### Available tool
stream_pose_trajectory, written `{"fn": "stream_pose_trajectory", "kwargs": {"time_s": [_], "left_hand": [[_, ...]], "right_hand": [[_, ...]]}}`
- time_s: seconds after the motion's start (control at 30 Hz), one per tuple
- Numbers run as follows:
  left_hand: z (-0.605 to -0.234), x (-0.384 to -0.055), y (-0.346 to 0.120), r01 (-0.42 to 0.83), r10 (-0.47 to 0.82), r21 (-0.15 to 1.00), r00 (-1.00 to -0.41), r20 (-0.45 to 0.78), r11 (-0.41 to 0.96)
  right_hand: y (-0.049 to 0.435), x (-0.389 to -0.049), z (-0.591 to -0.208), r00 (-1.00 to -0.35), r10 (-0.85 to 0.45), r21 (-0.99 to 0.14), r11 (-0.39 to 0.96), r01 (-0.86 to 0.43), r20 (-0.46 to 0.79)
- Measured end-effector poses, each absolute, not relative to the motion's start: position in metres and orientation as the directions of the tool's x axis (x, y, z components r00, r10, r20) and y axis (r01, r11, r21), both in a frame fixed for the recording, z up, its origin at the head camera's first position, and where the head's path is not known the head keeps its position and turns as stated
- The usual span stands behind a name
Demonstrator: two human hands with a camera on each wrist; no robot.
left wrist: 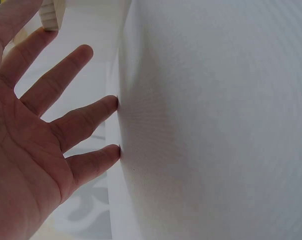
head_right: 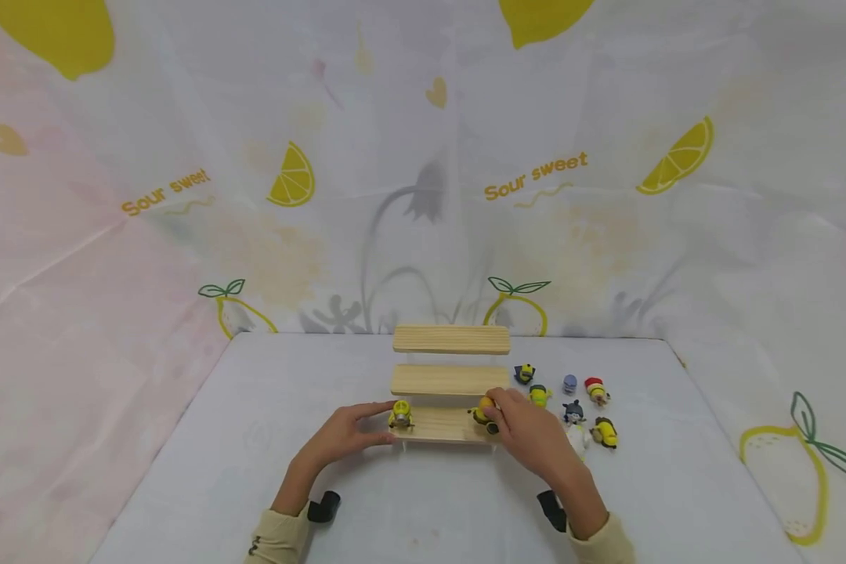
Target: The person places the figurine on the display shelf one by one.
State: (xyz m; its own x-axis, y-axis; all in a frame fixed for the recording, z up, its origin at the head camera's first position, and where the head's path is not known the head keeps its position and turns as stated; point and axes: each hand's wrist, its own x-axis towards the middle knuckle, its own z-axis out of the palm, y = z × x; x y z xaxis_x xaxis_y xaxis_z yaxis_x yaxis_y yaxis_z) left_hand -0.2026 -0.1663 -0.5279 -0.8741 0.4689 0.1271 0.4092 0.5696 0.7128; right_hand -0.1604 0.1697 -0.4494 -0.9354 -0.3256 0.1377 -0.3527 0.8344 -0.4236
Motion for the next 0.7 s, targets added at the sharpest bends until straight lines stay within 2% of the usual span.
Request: {"fn": "stream_pose_trajectory", "kwargs": {"time_s": [0.7], "left_hand": [[-0.527, -0.201, -0.168, 0.414, 0.476, 0.726, -0.869, 0.136, 0.549]], "right_hand": [[0.130, -0.168, -0.463, -0.901, -0.419, -0.442, 0.790, -0.424, 0.115]]}}
